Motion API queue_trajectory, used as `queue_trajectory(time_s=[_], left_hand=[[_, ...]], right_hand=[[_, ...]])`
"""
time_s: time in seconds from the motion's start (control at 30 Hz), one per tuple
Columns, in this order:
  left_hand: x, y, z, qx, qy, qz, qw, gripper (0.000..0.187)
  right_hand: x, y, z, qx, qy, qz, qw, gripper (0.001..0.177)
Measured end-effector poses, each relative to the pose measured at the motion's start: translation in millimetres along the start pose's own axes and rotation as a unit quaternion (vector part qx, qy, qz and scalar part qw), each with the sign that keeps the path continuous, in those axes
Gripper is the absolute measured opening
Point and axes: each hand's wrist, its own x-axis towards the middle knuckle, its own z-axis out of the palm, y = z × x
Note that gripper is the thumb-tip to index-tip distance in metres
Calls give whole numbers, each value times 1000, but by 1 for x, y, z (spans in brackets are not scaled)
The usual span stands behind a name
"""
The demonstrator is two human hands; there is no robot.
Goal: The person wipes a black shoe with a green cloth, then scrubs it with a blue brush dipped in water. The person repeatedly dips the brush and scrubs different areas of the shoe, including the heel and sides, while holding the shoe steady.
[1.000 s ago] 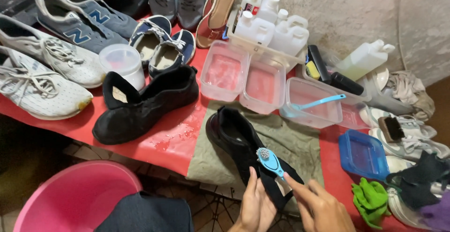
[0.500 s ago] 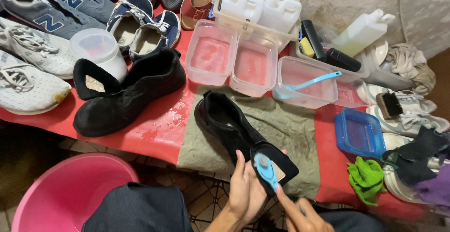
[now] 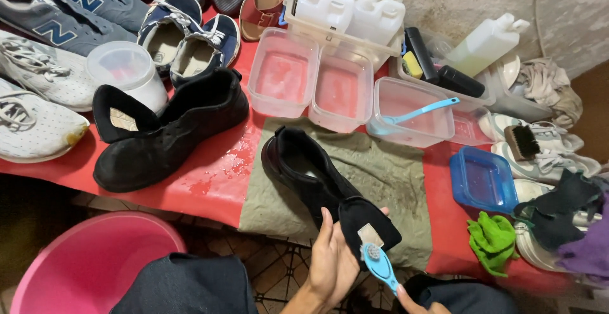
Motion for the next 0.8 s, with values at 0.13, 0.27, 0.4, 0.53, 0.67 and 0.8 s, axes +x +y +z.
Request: queue_trajectory(time_s=[0.13, 0.27, 0.4, 0.53, 0.67, 0.8], left_hand=[[2, 2, 10, 7, 4, 0, 1000, 86], [1, 4, 9, -18, -31, 13, 999, 83], [4, -3, -7, -3, -30, -3, 1000, 88], [5, -2, -7, -5, -63, 20, 998, 77], [3, -2, 7, -38, -20, 13, 999, 74], [3, -6, -8, -8, -53, 11, 998, 76]], right_hand=[[91, -81, -123, -84, 9, -46, 995, 67], [100, -118, -190, -5, -45, -18, 999, 71], [47, -98, -166, -32, 232, -42, 971, 73], [63, -100, -195, 52, 150, -42, 986, 55], [92, -119, -196, 90, 27, -25, 995, 58], [41, -93, -159, 99, 155, 64, 981, 60]])
